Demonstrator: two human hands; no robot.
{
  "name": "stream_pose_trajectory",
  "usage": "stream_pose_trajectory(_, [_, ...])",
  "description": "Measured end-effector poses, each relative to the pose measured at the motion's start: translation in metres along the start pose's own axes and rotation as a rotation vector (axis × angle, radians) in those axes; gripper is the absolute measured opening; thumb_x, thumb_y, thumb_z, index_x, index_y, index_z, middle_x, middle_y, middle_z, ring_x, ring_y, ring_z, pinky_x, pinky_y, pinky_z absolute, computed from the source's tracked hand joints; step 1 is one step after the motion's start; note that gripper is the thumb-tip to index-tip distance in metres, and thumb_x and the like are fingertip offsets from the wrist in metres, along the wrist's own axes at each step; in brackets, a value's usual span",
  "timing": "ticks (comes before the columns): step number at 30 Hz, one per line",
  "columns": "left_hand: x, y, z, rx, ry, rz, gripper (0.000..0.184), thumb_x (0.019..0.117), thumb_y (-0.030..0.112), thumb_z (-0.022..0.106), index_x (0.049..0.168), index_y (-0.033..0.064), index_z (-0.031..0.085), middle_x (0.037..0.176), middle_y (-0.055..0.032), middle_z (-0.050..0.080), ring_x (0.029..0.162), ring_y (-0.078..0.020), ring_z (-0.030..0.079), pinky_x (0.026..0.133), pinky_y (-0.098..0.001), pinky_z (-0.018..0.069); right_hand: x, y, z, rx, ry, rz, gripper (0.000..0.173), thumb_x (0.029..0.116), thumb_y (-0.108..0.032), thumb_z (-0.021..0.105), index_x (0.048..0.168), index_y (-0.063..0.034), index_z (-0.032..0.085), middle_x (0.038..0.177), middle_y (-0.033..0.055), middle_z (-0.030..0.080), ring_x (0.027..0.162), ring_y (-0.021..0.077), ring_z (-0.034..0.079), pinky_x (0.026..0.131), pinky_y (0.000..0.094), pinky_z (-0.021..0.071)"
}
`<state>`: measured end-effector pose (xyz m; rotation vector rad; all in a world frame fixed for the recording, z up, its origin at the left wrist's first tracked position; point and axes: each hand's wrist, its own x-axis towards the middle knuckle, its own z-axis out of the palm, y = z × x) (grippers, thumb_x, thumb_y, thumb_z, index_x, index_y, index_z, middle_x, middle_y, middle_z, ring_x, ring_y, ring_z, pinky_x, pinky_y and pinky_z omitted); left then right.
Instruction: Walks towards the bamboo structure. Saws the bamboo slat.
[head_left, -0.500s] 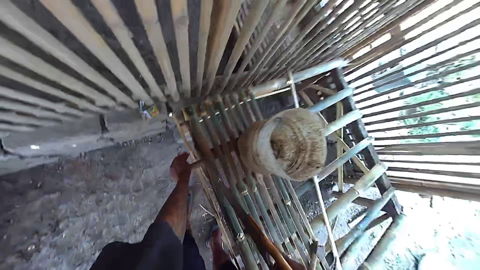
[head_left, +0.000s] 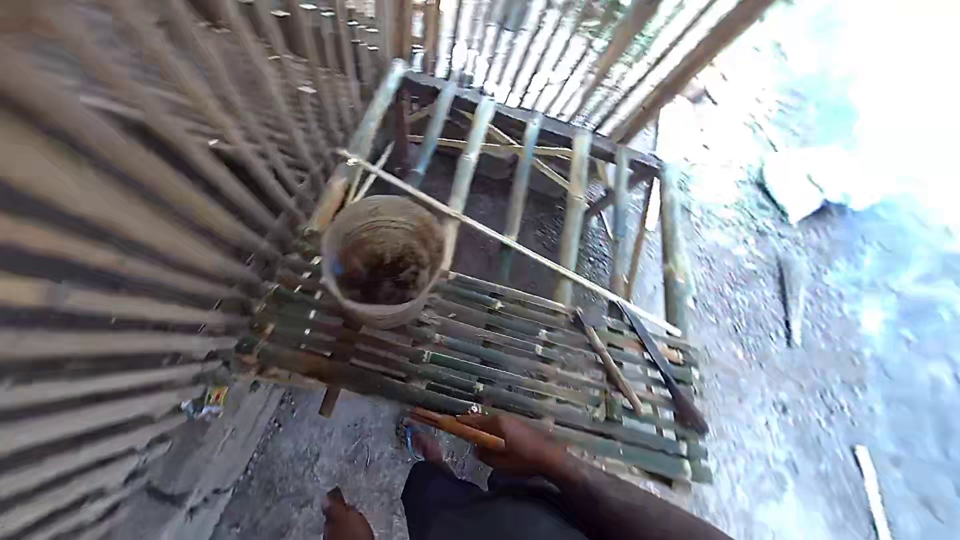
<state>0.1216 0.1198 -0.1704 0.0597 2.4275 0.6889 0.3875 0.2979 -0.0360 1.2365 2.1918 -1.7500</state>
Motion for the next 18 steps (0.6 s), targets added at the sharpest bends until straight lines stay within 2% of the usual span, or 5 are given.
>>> stream_pose_trajectory(4, [-0.042, 0.113, -0.014, -0.187, -0.103, 0.546, 0.051, 0.1116, 0.030, 0.029, 0.117, -0.0144, 0.055, 0.083, -0.0110, 0.055, 0.068, -0.0103, 0.053, 0.069, -0.0315, 0.0512, -0.004, 0.015, 0.005, 0.037, -0.005, -0.017, 0.053, 0.0932, -0.013, 0.068, 0.146, -0.0140, 0.059, 0.114, 0.0215, 0.072, 0.105, 0.0390, 0.070, 0.094, 0.0636, 0.0514])
stream_pose_trajectory(10, [-0.121, 0.286, 0.053, 0.646, -0.727, 1.268, 0.041, 0.1082, 0.029, 0.047, 0.118, -0.0050, 0.068, 0.112, -0.0263, 0.069, 0.104, -0.0407, 0.068, 0.094, -0.0615, 0.0520, -0.012, 0.016, 0.018, 0.004, -0.027, 0.045, 0.051, 0.0932, -0.015, 0.069, 0.143, -0.0183, 0.058, 0.111, 0.0215, 0.071, 0.103, 0.0428, 0.068, 0.085, 0.0690, 0.0518])
stream_pose_trajectory(12, [-0.169, 0.301, 0.109, 1.140, -0.912, 1.235, 0.038, 0.1088, 0.031, 0.049, 0.130, 0.0035, 0.065, 0.128, -0.0226, 0.066, 0.121, -0.0395, 0.063, 0.104, -0.0616, 0.0475, -0.019, 0.015, 0.025, -0.003, -0.056, 0.053, 0.059, 0.0899, -0.014, 0.074, 0.146, -0.0171, 0.056, 0.118, 0.0225, 0.069, 0.105, 0.0446, 0.067, 0.086, 0.0702, 0.0515])
stream_pose_trajectory(15, [-0.233, 0.280, 0.192, 1.591, -1.002, 1.269, 0.035, 0.1028, 0.031, 0.057, 0.123, 0.0048, 0.068, 0.122, -0.0230, 0.069, 0.115, -0.0435, 0.066, 0.093, -0.0679, 0.0517, -0.030, 0.008, 0.016, -0.027, -0.103, 0.046, 0.055, 0.0875, -0.014, 0.076, 0.140, -0.0109, 0.058, 0.117, 0.0241, 0.069, 0.108, 0.0457, 0.066, 0.086, 0.0709, 0.0511])
stream_pose_trajectory(18, [-0.295, 0.244, 0.254, 1.765, -1.090, 1.301, 0.032, 0.0995, 0.023, 0.061, 0.120, -0.0005, 0.068, 0.127, -0.0256, 0.066, 0.119, -0.0464, 0.063, 0.093, -0.0700, 0.0500, -0.050, 0.007, -0.002, -0.096, -0.144, -0.003, 0.042, 0.1028, -0.024, 0.058, 0.135, 0.0039, 0.059, 0.132, 0.0299, 0.062, 0.120, 0.0478, 0.060, 0.098, 0.0679, 0.0448])
